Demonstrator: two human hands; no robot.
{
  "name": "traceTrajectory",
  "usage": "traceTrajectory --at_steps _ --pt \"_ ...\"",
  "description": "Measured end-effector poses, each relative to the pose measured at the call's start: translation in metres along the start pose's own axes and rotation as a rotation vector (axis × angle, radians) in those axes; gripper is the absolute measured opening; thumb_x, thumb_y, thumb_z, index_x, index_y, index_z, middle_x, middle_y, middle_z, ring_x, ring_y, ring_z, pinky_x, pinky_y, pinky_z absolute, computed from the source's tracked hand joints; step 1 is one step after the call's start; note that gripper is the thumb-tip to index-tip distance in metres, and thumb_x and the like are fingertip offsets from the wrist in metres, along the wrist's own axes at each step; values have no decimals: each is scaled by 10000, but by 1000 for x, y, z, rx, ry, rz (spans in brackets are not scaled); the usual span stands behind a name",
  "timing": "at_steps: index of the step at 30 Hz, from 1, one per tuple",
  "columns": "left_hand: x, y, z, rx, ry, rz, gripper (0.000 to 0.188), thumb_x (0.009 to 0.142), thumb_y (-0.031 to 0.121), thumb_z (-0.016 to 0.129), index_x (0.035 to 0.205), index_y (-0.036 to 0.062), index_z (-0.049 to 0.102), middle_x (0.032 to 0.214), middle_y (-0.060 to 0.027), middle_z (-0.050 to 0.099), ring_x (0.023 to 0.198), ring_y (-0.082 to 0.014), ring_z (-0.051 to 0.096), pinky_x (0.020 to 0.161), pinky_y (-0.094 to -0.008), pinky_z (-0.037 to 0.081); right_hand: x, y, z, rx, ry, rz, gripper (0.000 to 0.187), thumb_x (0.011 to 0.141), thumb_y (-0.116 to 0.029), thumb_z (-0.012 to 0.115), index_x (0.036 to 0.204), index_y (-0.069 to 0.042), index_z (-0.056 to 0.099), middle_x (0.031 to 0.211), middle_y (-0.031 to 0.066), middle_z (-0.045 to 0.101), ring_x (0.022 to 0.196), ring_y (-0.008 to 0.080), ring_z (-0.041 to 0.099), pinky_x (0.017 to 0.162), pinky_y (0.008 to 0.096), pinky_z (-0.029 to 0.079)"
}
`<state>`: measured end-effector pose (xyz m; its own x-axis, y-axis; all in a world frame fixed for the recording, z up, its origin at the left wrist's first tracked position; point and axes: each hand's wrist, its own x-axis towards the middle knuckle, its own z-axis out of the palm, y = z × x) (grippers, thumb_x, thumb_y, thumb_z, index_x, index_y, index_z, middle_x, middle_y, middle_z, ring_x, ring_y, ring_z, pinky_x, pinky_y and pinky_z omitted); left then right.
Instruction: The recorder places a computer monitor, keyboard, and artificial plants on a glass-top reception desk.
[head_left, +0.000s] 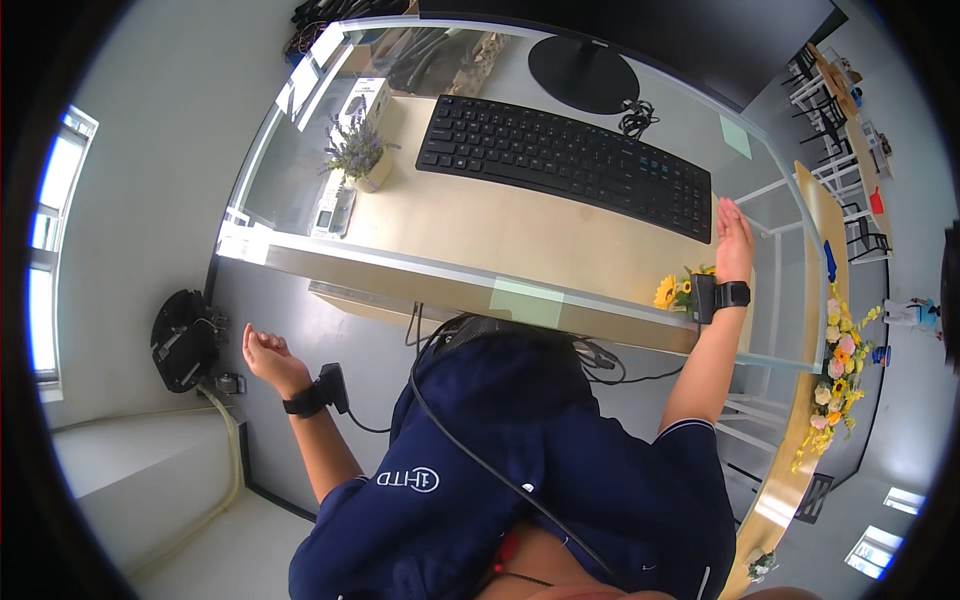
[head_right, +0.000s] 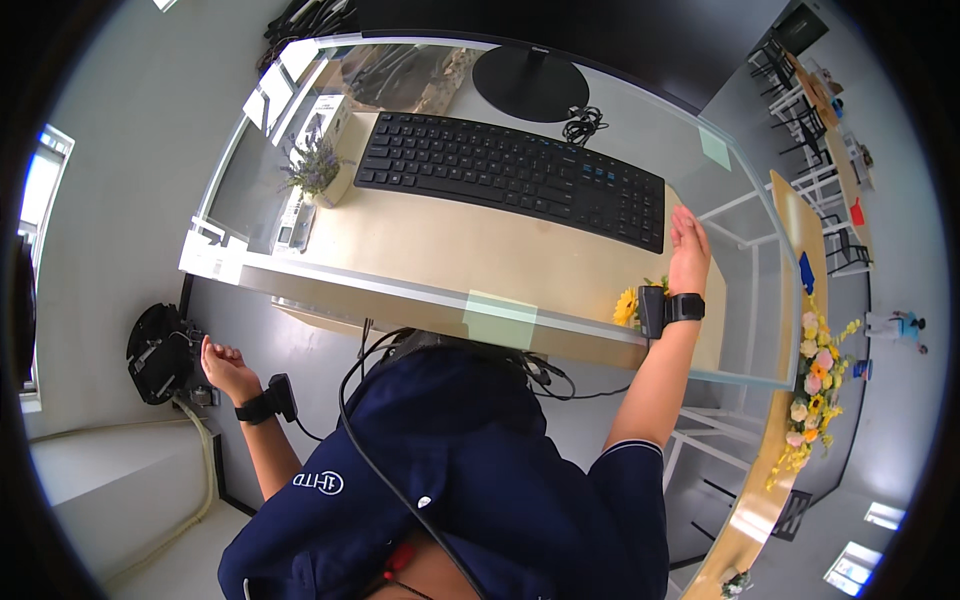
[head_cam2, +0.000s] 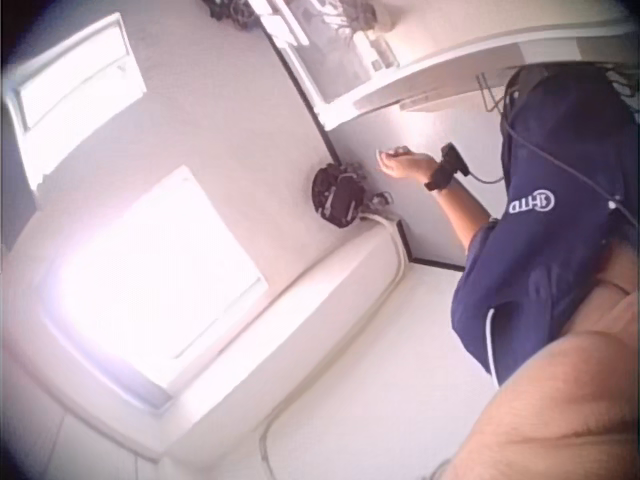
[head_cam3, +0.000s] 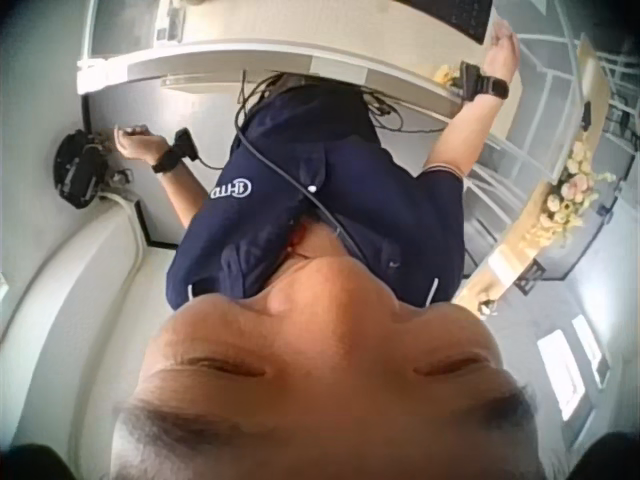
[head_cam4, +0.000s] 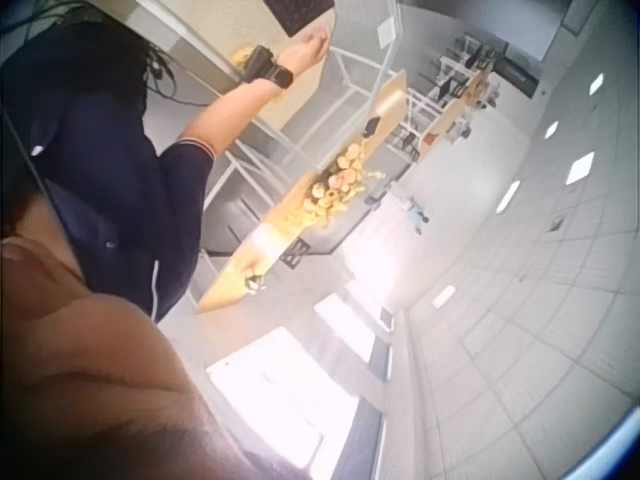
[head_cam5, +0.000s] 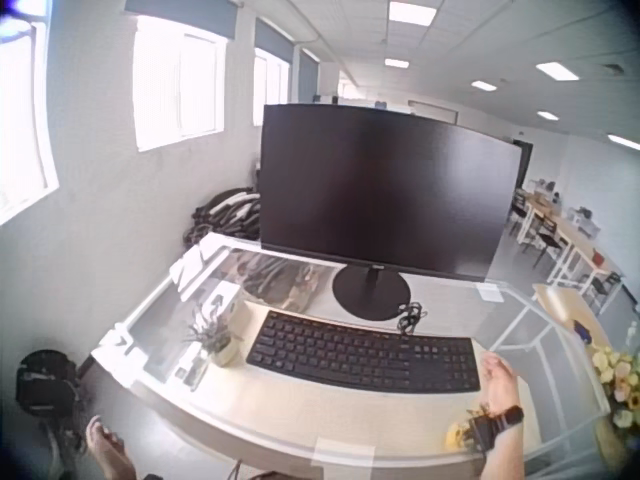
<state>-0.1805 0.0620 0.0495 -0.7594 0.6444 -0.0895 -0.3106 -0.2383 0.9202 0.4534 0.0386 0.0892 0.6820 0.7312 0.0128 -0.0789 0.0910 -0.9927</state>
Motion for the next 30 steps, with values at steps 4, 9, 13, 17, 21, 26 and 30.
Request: traceTrajectory --at_steps 4,9,13,17,21,26,30 --pt "9 -40 -48 160 62 -229 192 811 93 440 986 34 494 616 24 405 484 -41 353 418 -157 302 3 6 -1 77 -7 5 354 846 -172 468 1135 28 432 1165 147 453 1073 213 436 933 295 320" --pt "21 -87 -34 223 -215 -441 192 808 93 482 981 13 500 631 21 424 494 -38 370 419 -151 304 -9 -10 -13 56 51 153 382 841 -178 475 1158 23 405 1171 150 448 1059 216 445 935 300 320" --pt "50 -127 -3 323 -384 -451 171 803 102 491 944 7 505 663 -5 463 533 -62 416 468 -178 341 -61 -42 -3 -226 53 69 389 845 -236 471 1168 -24 424 1136 123 490 1002 184 479 868 278 323" --pt "92 -207 6 277 -673 -267 270 798 179 488 1007 8 499 805 -53 537 696 -136 514 607 -240 421 -114 -49 13 -325 68 15 389 848 -252 467 1151 -10 435 1114 122 500 981 169 489 849 275 340" --pt "84 -211 92 561 -626 -410 403 797 156 469 1161 0 399 973 -121 569 716 -183 588 607 -254 449 -160 -22 20 -490 221 -72 321 854 -212 461 1086 9 490 874 60 542 776 113 493 713 234 378" --pt "111 -248 128 495 -535 -399 488 811 137 416 1250 -4 258 995 -129 566 725 -201 602 593 -255 450 -178 4 52 -666 387 -180 238 851 -144 444 990 15 553 637 -21 447 611 60 415 574 187 344" --pt "126 -273 138 570 -591 -410 526 841 163 372 1290 0 151 993 -151 561 677 -196 594 561 -252 449 -168 11 60 -635 478 -207 233 851 -147 444 977 14 556 626 -28 439 598 56 407 565 185 342"
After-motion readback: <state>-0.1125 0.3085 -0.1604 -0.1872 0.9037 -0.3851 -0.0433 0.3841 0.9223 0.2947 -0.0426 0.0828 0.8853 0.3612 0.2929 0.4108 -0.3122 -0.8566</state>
